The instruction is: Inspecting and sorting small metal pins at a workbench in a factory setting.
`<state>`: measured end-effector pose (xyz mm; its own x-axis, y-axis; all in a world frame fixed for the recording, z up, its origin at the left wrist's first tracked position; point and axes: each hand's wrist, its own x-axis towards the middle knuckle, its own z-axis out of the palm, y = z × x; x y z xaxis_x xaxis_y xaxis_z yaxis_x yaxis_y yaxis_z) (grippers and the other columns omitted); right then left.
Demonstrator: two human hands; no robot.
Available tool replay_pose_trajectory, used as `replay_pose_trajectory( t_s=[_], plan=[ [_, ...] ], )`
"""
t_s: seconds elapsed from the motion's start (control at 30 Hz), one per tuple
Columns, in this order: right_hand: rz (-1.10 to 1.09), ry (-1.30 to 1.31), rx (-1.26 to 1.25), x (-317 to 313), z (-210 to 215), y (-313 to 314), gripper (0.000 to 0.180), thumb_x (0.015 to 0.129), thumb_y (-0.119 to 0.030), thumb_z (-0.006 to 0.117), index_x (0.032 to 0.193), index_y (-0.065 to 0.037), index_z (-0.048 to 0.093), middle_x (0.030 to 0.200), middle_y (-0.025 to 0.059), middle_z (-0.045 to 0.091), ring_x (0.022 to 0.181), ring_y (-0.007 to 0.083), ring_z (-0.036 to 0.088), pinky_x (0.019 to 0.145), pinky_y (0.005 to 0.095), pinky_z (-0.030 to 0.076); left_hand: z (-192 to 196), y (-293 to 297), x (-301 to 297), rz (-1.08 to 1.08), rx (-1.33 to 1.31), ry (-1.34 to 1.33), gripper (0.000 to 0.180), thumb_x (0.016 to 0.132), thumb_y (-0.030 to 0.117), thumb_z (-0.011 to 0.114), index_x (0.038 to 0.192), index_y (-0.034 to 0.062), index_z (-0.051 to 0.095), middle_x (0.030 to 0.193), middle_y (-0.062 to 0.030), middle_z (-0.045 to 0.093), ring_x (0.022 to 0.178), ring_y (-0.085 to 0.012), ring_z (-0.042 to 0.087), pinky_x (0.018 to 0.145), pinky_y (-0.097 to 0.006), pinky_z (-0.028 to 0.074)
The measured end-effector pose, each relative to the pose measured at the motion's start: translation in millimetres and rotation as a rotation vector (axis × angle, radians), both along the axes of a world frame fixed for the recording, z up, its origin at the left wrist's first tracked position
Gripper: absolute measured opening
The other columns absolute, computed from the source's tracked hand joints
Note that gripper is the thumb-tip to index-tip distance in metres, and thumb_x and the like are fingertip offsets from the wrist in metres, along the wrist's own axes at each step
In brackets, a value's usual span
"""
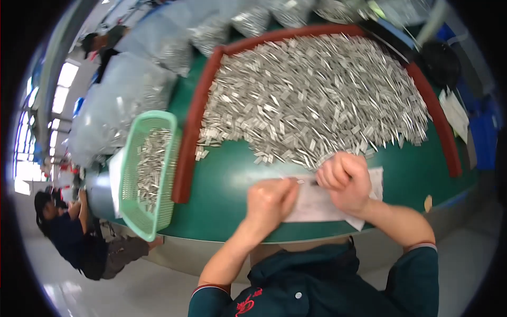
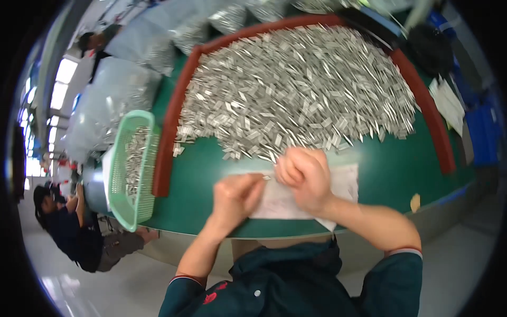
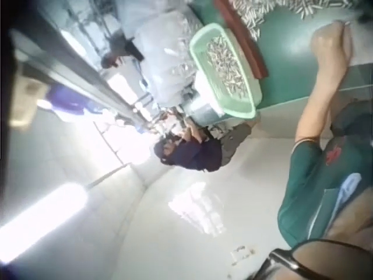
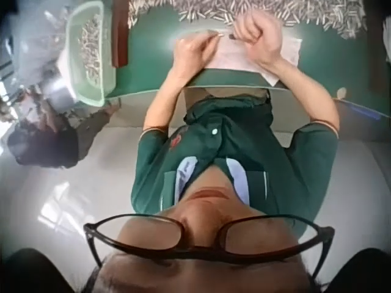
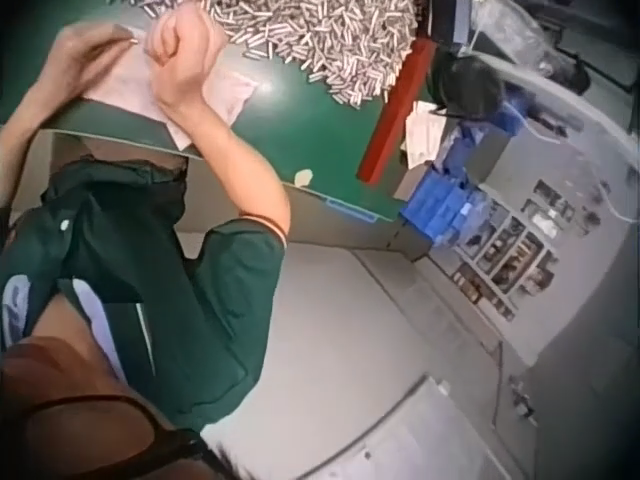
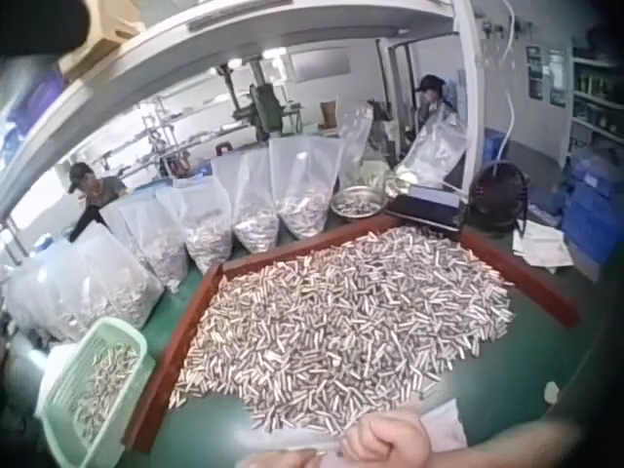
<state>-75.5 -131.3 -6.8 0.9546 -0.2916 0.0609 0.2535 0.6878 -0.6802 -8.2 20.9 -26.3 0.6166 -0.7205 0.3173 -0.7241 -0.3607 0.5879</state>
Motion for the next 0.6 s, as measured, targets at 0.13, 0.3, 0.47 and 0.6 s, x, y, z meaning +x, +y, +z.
replay_pose_trajectory(
  t_s=[0.13, 0.3, 0.47, 0.6],
  plan=[
    [0.008, 0.002, -0.052, 8, 0, -10, 0.037, 0.084, -0.018, 0.035, 0.048, -0.01, 0.027, 0.041, -0.001, 0.026, 0.038, 0.0092, 0.019, 0.039, 0.0249, 0.018, 9, -13, 4, 0.029, 0.032, 0.023, 0.007, 0.066, 0.003, 0.064, 0.07, 0.0038, 0.059, 0.048, -0.0076, 0.048, 0.043, -0.0238, 0.048, 0.045, -0.032, 0.039],
    [-0.02, 0.021, -0.045, 4, -8, -9, 0.037, 0.084, -0.02, 0.035, 0.048, -0.01, 0.028, 0.041, -0.0007, 0.027, 0.038, 0.0093, 0.019, 0.039, 0.0247, 0.018, 3, -16, 0, 0.012, 0.046, 0.035, 0.007, 0.067, 0.003, 0.064, 0.071, 0.0036, 0.059, 0.048, -0.0072, 0.047, 0.042, -0.0229, 0.047, 0.045, -0.031, 0.039],
    [0.003, 0.005, -0.049, 5, -11, -4, 0.036, 0.083, -0.02, 0.035, 0.049, -0.01, 0.029, 0.042, -0.0008, 0.027, 0.039, 0.0089, 0.02, 0.039, 0.0243, 0.018, 2, -13, -4, 0.015, 0.046, 0.024, 0.007, 0.067, 0.002, 0.064, 0.072, 0.003, 0.059, 0.048, -0.0077, 0.047, 0.042, -0.0229, 0.047, 0.045, -0.031, 0.039],
    [0.012, 0.008, -0.063, 8, -13, -2, 0.036, 0.083, -0.02, 0.034, 0.049, -0.01, 0.029, 0.042, -0.0009, 0.027, 0.04, 0.0089, 0.02, 0.04, 0.0243, 0.019, 3, -11, -2, -0.004, 0.046, 0.015, 0.006, 0.067, 0.002, 0.063, 0.072, 0.0022, 0.059, 0.049, -0.0086, 0.048, 0.043, -0.0245, 0.048, 0.045, -0.032, 0.039]
  ],
)
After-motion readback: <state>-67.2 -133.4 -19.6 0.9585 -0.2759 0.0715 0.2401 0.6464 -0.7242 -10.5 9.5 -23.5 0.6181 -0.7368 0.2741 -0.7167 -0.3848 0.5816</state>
